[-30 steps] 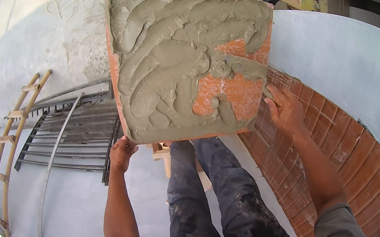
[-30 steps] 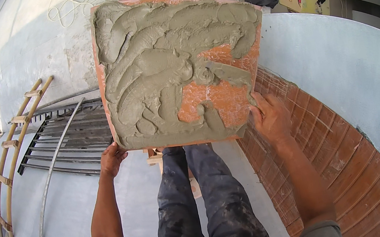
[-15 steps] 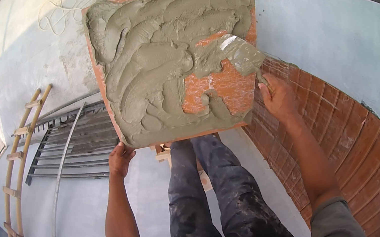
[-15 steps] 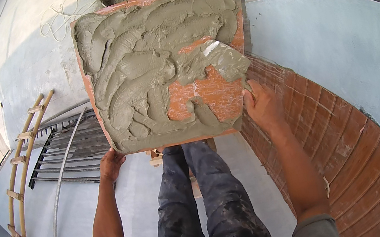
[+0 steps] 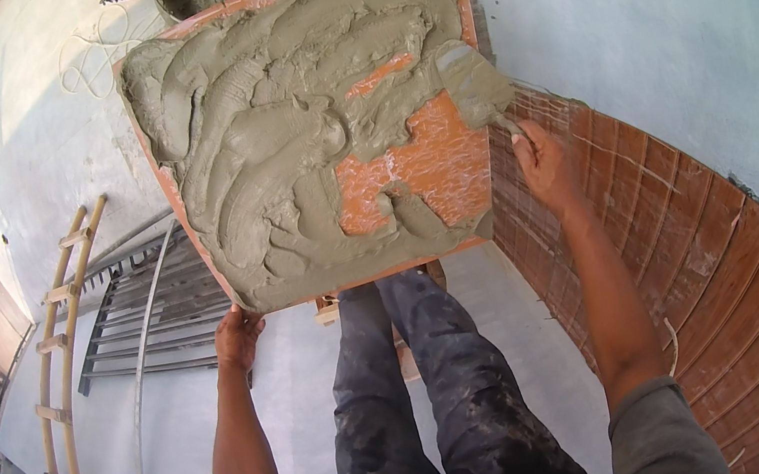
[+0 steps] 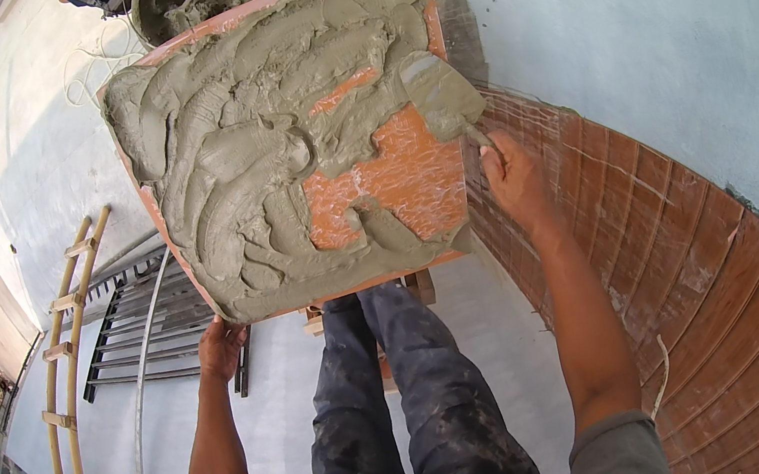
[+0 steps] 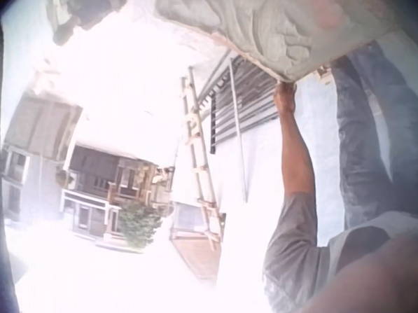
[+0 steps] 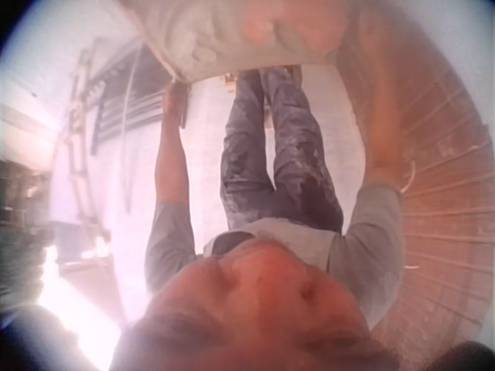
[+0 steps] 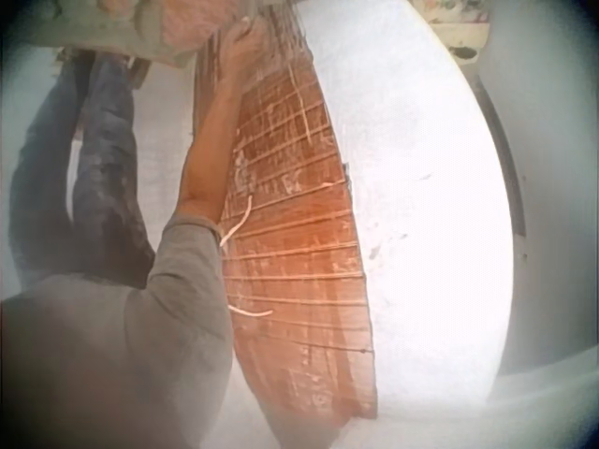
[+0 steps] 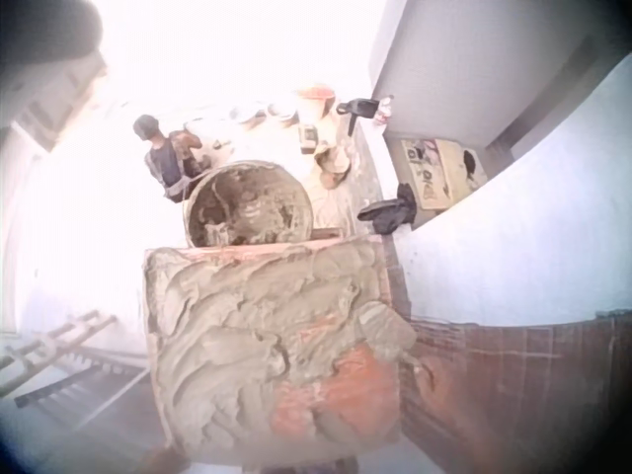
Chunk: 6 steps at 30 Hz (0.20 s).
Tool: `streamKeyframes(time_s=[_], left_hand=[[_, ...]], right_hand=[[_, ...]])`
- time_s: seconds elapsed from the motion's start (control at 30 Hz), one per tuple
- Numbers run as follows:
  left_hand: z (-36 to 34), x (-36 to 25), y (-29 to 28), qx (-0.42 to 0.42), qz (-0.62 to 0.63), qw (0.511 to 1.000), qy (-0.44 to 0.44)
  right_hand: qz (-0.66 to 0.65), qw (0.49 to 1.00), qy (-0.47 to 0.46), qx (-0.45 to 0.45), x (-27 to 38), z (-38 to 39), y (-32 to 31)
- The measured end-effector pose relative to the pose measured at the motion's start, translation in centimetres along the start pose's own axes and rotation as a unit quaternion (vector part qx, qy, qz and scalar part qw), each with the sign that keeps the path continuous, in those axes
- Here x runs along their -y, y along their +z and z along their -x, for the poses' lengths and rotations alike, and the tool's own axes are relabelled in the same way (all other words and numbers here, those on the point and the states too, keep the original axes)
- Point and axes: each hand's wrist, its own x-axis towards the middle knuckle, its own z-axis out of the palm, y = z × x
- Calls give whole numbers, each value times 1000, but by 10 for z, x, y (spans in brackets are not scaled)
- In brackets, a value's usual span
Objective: The person applies cement mortar to a wall using a trowel and places a white tile to check alignment. They then scoop mortar from a bucket, spread it onto a large terracotta tile, and prepare it for installation.
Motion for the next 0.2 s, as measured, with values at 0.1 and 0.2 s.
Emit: streamKeyframes(time_s=[0.1, 0.2], left_hand=[[-3, 1, -6, 17, -10, 1000, -1], [-5, 3, -11, -7, -31, 999, 2]], right_hand=[[-96, 993, 51, 38, -33, -6, 9], [-152, 983, 73, 68, -72, -7, 11]])
